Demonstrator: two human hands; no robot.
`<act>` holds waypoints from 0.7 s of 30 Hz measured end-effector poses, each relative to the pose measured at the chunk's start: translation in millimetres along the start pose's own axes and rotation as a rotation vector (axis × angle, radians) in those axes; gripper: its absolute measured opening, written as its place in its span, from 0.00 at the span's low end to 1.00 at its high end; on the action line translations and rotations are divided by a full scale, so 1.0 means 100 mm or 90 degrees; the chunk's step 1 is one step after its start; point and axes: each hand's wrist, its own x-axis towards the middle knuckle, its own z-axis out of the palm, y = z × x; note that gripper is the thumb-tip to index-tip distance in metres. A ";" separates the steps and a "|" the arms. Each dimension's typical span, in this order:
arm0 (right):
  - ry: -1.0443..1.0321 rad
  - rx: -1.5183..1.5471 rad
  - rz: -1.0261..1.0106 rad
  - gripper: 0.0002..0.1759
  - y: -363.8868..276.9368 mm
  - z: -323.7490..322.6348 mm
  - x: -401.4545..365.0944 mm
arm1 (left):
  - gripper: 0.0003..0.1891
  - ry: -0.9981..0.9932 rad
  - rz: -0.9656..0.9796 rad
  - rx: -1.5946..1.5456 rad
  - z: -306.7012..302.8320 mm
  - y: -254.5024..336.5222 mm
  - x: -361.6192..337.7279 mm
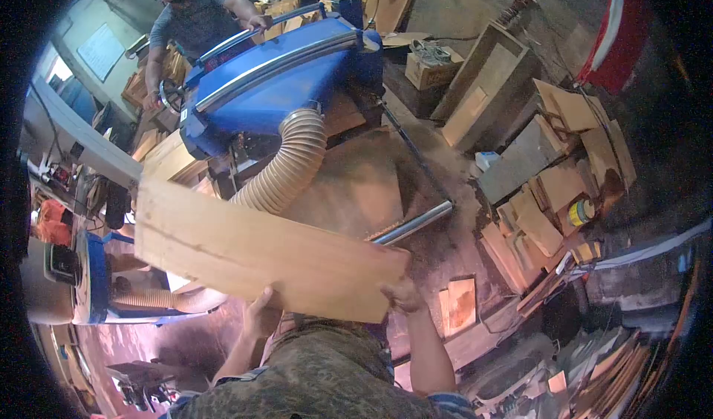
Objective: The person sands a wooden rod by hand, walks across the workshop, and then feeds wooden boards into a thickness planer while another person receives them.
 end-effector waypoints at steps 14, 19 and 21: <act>0.133 0.012 0.008 0.16 -0.38 0.25 2.46 | 0.21 0.232 0.330 -0.228 -1.56 0.55 -0.94; 0.205 -0.010 0.043 0.17 -0.33 0.35 3.08 | 0.22 0.265 0.336 -0.311 -1.57 0.61 -1.16; 0.259 -0.064 0.022 0.14 -0.35 0.44 3.24 | 0.22 0.284 0.333 -0.345 -1.61 0.62 -1.21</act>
